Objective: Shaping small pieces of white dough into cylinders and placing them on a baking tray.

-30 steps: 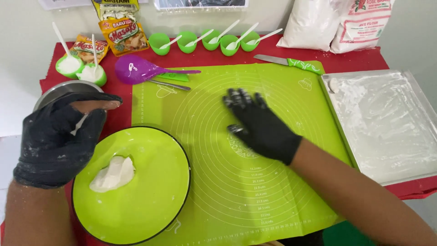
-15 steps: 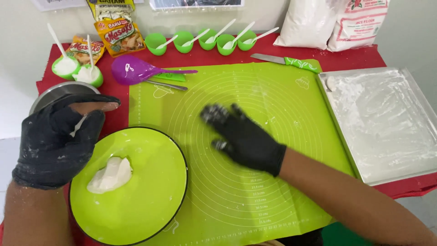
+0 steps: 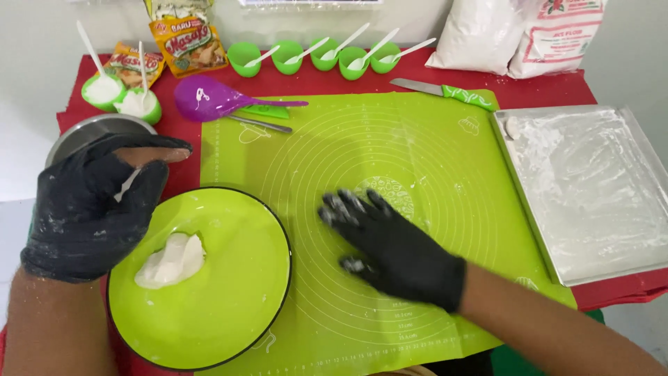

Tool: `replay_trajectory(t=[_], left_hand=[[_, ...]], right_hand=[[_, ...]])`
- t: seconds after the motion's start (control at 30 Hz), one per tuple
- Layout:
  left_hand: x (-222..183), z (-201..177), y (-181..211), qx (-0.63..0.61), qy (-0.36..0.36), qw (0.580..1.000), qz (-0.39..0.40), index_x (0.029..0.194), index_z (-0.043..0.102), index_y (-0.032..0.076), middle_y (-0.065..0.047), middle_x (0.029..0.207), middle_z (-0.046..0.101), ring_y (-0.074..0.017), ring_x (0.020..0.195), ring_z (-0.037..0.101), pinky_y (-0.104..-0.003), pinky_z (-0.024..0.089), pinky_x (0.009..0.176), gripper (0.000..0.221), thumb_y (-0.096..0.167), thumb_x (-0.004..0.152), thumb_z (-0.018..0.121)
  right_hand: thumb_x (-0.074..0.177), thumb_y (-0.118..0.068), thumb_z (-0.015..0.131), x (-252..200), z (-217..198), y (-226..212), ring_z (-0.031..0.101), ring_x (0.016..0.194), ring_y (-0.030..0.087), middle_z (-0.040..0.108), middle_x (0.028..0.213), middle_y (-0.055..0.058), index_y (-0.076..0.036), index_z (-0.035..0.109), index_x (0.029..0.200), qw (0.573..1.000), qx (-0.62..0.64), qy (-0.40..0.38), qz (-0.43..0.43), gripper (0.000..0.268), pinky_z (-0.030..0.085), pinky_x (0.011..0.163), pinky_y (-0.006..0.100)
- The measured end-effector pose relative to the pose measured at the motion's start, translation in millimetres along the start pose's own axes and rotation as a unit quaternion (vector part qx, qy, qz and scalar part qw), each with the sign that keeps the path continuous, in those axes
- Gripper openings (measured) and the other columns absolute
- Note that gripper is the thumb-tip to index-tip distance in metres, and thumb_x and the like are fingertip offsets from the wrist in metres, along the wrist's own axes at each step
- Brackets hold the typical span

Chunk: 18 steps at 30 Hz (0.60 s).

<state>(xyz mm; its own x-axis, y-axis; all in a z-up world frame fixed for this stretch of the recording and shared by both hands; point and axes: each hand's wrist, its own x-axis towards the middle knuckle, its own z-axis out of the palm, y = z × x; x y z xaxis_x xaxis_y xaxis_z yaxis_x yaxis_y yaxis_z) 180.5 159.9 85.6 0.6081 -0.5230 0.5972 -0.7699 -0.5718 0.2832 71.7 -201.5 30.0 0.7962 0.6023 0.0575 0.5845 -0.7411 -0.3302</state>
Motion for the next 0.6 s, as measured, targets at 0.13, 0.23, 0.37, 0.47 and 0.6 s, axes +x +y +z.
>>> replay_trajectory(t=[0.13, 0.23, 0.37, 0.47, 0.6], left_hand=[[-1.0, 0.2, -2.6, -0.018, 0.011, 1.0, 0.005, 0.12, 0.078, 0.004, -0.019, 0.118, 0.073, -0.0407, 0.108, 0.067, -0.053, 0.05, 0.105, 0.023, -0.005, 0.108, 0.061], [0.4, -2.0, -2.7, -0.029, 0.003, 1.0, -0.001, 0.12, 0.078, 0.002, -0.023, 0.117, 0.072, -0.043, 0.108, 0.067, -0.055, 0.05, 0.102, 0.022, 0.0, 0.11, 0.058], [-3.0, -2.7, -5.4, -0.002, -0.004, 1.0, -0.004, 0.125, 0.078, 0.007, -0.02, 0.119, 0.072, -0.044, 0.112, 0.066, -0.058, 0.049, 0.108, 0.025, 0.004, 0.11, 0.06], [-1.9, -1.9, -2.0, 0.016, -0.017, 0.999, -0.024, 0.124, 0.08, 0.009, -0.015, 0.117, 0.075, -0.0399, 0.11, 0.067, -0.053, 0.05, 0.105, 0.027, 0.005, 0.107, 0.06], [1.4, 0.9, -6.4, 0.0, -0.01, 1.0, 0.003, 0.12, 0.08, 0.005, -0.018, 0.112, 0.074, -0.0398, 0.1, 0.066, -0.053, 0.05, 0.097, 0.024, 0.004, 0.109, 0.058]], right_hand=[[0.105, -0.038, 0.048, 31.6, -5.0, 38.6, 0.013, 0.159, 0.036, 0.02, 0.171, 0.017, -0.011, 0.023, 0.164, 0.997, 0.004, 0.025, 0.068, 0.069, 0.003, 0.125, 0.055], [0.107, -0.036, 0.039, 8.7, -19.2, 52.8, 0.013, 0.159, 0.034, 0.018, 0.172, 0.014, -0.013, 0.023, 0.164, 0.994, 0.004, 0.019, 0.109, 0.063, 0.003, 0.124, 0.056], [0.104, -0.022, 0.04, -27.2, -16.4, 21.9, 0.017, 0.159, 0.036, 0.022, 0.172, 0.016, -0.013, 0.022, 0.165, 0.995, -0.05, 0.031, 0.078, 0.064, 0.009, 0.125, 0.055], [0.098, -0.014, 0.042, -24.5, -8.5, -7.1, 0.018, 0.159, 0.041, 0.024, 0.171, 0.02, -0.006, 0.026, 0.163, 0.999, -0.008, 0.023, 0.033, 0.067, 0.013, 0.127, 0.052], [0.099, -0.036, 0.062, 10.7, -2.2, 4.5, 0.023, 0.156, 0.041, 0.027, 0.169, 0.021, -0.009, 0.027, 0.163, 1.0, -0.019, -0.003, 0.004, 0.078, 0.014, 0.123, 0.057]])
